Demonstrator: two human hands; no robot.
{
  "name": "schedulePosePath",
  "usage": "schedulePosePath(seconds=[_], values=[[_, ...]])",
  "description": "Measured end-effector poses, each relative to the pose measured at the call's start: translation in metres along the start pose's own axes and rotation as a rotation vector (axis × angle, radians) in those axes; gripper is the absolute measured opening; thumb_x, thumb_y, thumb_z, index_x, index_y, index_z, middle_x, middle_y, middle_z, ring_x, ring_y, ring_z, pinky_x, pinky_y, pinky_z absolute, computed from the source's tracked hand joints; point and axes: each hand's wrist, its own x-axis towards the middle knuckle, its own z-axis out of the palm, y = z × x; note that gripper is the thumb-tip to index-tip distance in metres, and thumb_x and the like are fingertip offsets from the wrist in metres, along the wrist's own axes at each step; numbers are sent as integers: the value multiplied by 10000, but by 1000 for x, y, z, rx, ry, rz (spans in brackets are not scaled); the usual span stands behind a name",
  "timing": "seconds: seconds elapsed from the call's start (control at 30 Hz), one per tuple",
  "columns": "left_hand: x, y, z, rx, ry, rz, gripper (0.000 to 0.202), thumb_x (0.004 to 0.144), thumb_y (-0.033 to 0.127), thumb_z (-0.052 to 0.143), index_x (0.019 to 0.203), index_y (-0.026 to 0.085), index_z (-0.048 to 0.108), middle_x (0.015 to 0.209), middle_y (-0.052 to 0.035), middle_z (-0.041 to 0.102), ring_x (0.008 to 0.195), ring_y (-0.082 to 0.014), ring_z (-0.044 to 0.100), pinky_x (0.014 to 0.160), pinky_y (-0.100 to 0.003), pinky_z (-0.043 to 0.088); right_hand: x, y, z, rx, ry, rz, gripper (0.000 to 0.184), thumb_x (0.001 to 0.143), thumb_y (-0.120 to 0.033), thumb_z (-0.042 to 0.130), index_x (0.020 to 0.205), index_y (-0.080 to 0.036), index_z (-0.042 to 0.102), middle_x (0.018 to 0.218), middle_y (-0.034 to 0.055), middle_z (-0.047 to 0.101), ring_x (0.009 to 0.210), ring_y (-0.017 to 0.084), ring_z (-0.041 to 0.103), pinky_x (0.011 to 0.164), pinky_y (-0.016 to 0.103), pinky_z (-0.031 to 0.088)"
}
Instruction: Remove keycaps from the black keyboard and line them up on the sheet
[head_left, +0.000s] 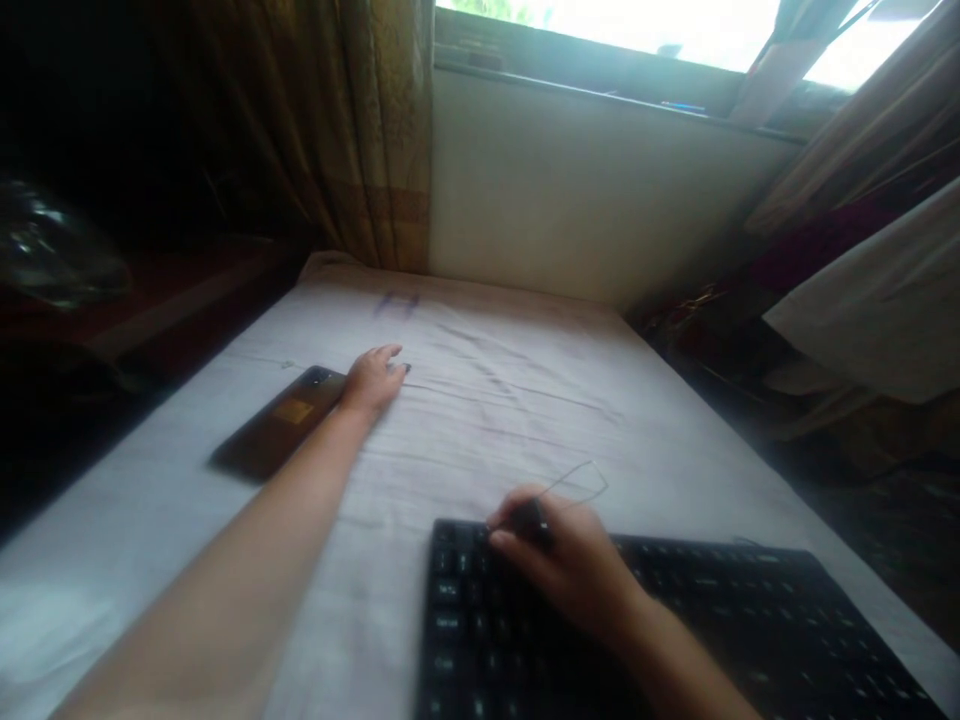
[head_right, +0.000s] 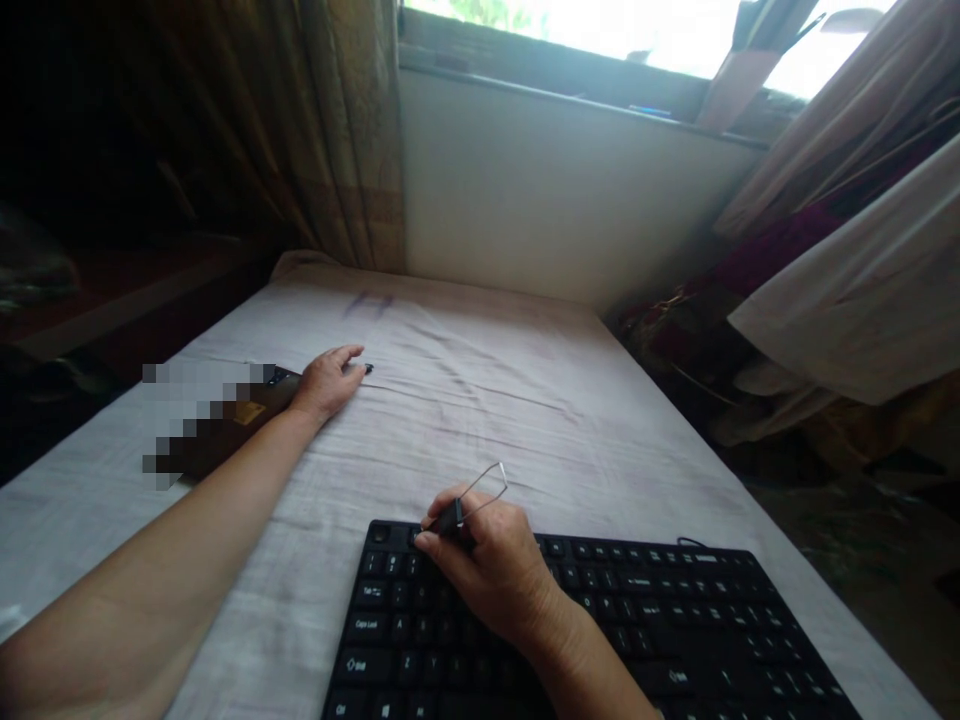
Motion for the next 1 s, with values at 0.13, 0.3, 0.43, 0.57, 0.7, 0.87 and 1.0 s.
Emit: schedulePosePath(seconds=[0.13, 0.3, 0.43, 0.57, 0.7, 0.87, 1.0], values=[[-1, 1, -2, -6, 12, 18, 377, 801, 211, 568, 1165, 141, 636, 1160, -106, 673, 1072, -248, 621, 959, -337, 464, -1, 1, 6, -77, 54, -81, 23, 831, -206, 571, 851, -207, 582, 748, 11, 692, 677, 152, 657, 634, 259, 514], [-1, 1, -2, -10, 25, 30, 388, 793, 204, 555, 1167, 138, 637, 1173, -105, 670, 1092, -244, 611, 981, -336, 449, -4, 4, 13, -164, 103, -135, 29, 846, -197, 547, 854, -206, 574, 719, 16, 677, 649, 160, 649, 642, 272, 527], [-1, 0, 0, -11, 37, 34, 380, 791, 213, 554, 1155, 147, 640, 1167, -97, 671, 1093, -241, 607, 990, -342, 441, -4, 4, 14, -146, 123, -151, 32, 856, -191, 542, 856, -203, 572, 712, 15, 680, 628, 154, 653, 618, 252, 530], [0, -1, 0, -14, 41, 40, 378, 793, 224, 547, 1152, 153, 641, 1158, -90, 675, 1086, -238, 608, 985, -351, 446, -3, 3, 13, -125, 149, -161, 28, 850, -182, 556, 867, -201, 569, 707, 8, 686, 622, 146, 661, 613, 237, 533], [0, -1, 0, -17, 44, 43, 385, 791, 231, 545, 1152, 141, 642, 1155, -99, 676, 1080, -240, 610, 981, -353, 450, -4, 3, 13, -88, 162, -124, 42, 847, -185, 568, 881, -206, 557, 706, -1, 697, 620, 145, 674, 599, 230, 531], [-1, 0, -1, -18, 50, 42, 381, 789, 225, 541, 1149, 156, 644, 1147, -88, 679, 1076, -236, 612, 979, -350, 452, -3, 3, 14, -36, 152, -63, 35, 849, -202, 559, 873, -210, 536, 692, -4, 704, 599, 146, 678, 590, 233, 534], [-1, 0, -2, -19, 45, 37, 385, 793, 230, 539, 1154, 142, 641, 1145, -101, 679, 1066, -238, 616, 973, -350, 457, -4, 4, 14, -32, 150, -43, 25, 852, -214, 560, 864, -210, 538, 691, -6, 700, 602, 141, 675, 588, 232, 526]])
